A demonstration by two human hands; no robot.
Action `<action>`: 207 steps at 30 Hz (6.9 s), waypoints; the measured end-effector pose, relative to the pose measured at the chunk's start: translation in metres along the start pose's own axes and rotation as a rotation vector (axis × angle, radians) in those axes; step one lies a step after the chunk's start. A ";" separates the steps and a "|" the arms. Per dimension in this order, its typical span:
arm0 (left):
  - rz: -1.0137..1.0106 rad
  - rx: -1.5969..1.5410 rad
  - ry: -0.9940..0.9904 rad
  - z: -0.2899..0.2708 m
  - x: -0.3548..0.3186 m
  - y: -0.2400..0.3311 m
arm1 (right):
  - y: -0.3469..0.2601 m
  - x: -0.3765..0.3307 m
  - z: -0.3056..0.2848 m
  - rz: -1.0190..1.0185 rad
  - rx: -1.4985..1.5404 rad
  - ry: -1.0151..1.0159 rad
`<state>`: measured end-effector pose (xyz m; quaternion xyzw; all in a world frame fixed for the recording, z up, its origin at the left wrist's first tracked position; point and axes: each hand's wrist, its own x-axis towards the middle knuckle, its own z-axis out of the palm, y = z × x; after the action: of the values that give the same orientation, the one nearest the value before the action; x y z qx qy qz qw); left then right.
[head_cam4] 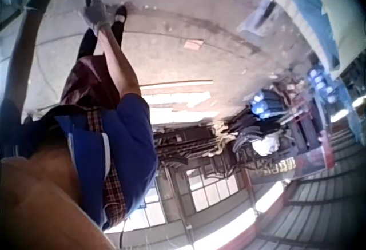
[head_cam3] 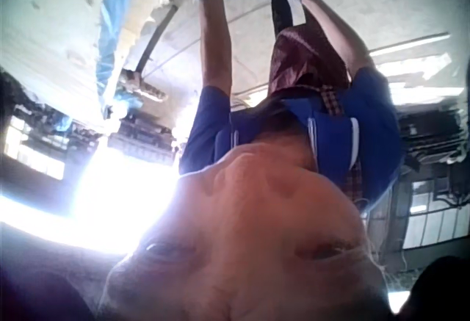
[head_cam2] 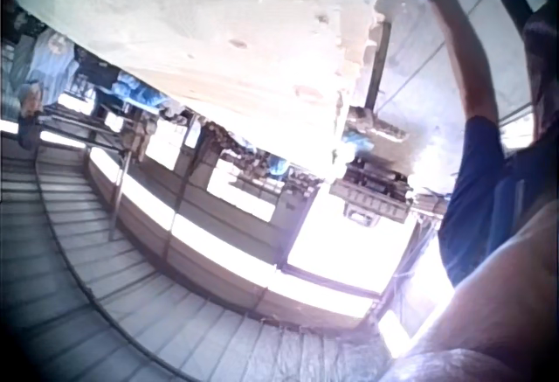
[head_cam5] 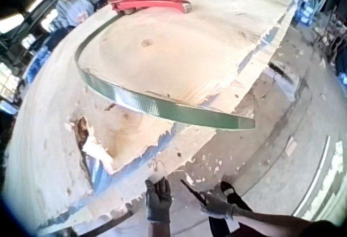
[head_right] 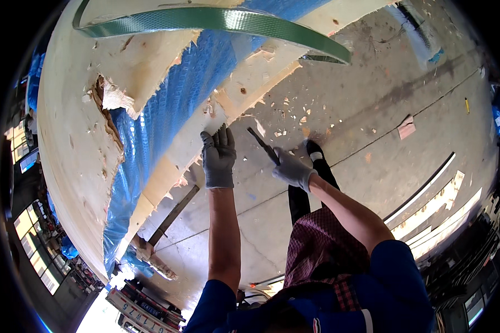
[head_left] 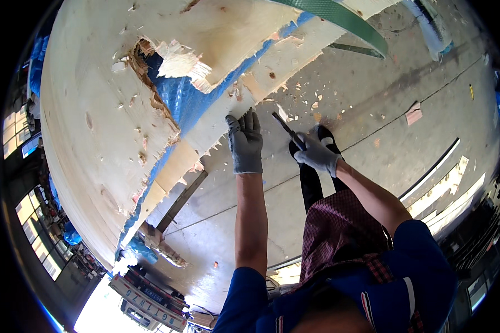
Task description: The person uses pliers to chip and remove sections of a large curved wooden panel, creating a rectangular cutout. The person then picks up a clamp and a strap, walks to a tool cart, and places them there.
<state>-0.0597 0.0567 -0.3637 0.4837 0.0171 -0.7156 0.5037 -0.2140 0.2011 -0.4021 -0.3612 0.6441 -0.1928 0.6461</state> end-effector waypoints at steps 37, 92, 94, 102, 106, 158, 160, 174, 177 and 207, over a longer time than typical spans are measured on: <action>-0.027 -0.014 -0.012 0.003 0.002 -0.001 | -0.078 0.105 -0.034 -0.370 -0.206 0.326; -0.120 0.102 0.041 0.012 -0.003 0.013 | -0.058 -0.018 -0.027 0.024 0.313 -0.124; -0.136 0.088 0.066 0.011 0.000 0.013 | -0.083 -0.009 -0.029 -0.062 0.075 -0.002; -0.167 0.070 0.015 -0.013 0.032 -0.005 | -0.083 0.046 -0.011 -0.091 0.021 0.230; -0.183 0.068 -0.044 -0.022 0.038 -0.006 | -0.101 0.063 -0.011 -0.096 0.140 0.245; -0.071 0.061 0.015 0.003 0.008 -0.005 | -0.093 0.094 -0.006 -0.252 -0.152 0.529; -0.076 0.052 0.016 0.005 0.004 -0.003 | -0.084 0.103 -0.009 -0.287 -0.338 0.616; -0.081 0.120 0.035 0.026 -0.002 0.002 | -0.067 0.120 -0.012 -0.271 0.163 0.358; -0.098 0.111 0.044 0.002 0.007 0.007 | -0.096 0.087 -0.014 -0.153 0.630 -0.064; -0.049 0.172 0.041 0.008 0.007 -0.004 | -0.092 0.083 -0.028 0.039 0.767 -0.278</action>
<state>-0.0685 0.0498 -0.3660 0.5391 -0.0220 -0.7165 0.4421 -0.2135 0.0748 -0.3915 -0.1043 0.4386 -0.3560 0.8185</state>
